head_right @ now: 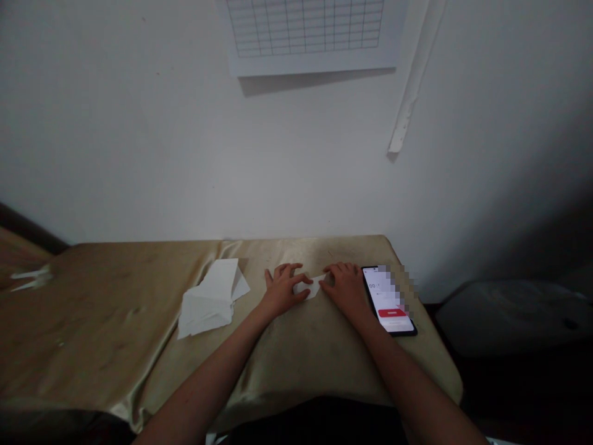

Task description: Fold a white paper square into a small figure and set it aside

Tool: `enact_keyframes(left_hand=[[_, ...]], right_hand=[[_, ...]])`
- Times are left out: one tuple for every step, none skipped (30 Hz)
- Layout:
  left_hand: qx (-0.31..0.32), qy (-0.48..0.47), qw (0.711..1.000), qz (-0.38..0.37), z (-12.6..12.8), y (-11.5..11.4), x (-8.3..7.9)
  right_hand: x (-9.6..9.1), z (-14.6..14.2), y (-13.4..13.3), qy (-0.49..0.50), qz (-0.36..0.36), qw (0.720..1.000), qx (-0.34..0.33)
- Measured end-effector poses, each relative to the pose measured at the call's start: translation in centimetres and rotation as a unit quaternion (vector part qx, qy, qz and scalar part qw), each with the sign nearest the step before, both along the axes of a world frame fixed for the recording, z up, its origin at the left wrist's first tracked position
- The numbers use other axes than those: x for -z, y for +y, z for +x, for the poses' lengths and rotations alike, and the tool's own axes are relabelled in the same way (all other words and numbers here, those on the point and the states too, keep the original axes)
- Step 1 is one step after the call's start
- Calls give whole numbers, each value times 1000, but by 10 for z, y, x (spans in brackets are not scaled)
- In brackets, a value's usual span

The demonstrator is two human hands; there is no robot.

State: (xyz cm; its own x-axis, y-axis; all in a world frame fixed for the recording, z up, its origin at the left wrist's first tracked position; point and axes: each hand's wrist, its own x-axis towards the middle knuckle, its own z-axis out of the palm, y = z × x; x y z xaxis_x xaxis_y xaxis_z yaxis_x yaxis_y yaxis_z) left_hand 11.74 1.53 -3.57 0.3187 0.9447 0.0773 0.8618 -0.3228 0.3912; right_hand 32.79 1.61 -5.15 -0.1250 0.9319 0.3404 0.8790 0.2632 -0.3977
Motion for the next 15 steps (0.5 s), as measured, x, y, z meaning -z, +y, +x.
enact_keyframes(left_hand=[[-1,1,1000,-1,0,0,0],[-1,1,1000,-1,0,0,1],[-2,2,1000,-2,0,0,1],[-3,2,1000,-2,-1,1,1],[-3,3,1000,-1,-1,1,2],[-3,4,1000,1,-1,1,2],[-2,4,1000,2,-1,1,2],[-2,4,1000,3,-2,1,2],[-1,3,1000,4,-2,1,3],[-1,2,1000,5,-2,1,3],[0,2,1000,6,-2,0,3],[0,1,1000,6,-2,0,2],[-1,1,1000,5,-2,0,2],[-1,1,1000,4,-2,0,2],[0,1,1000,2,-2,0,2]], right_hand=[[-1,0,-1,-2,-4,1000,-4],[-2,0,-3,-3,-8,1000,-9],[-3,-1,-4,-4,-13,1000,-16],[-5,-1,-5,-5,-17,1000,-22],[-6,-1,-6,-6,-21,999,-27],[-6,-1,-7,-8,-24,999,-31],[-7,-1,-7,-9,-27,999,-34],[-8,-1,-8,-10,-28,999,-36],[-8,-1,-9,-11,-29,999,-37],[-8,-1,-9,-11,-29,999,-39],[-7,-1,-10,-10,-28,999,-41],[-7,-1,-10,-10,-27,999,-41],[-7,-1,-10,-10,-25,999,-42],[-6,-1,-10,-10,-23,999,-43],[-5,-1,-10,-11,-21,999,-43]])
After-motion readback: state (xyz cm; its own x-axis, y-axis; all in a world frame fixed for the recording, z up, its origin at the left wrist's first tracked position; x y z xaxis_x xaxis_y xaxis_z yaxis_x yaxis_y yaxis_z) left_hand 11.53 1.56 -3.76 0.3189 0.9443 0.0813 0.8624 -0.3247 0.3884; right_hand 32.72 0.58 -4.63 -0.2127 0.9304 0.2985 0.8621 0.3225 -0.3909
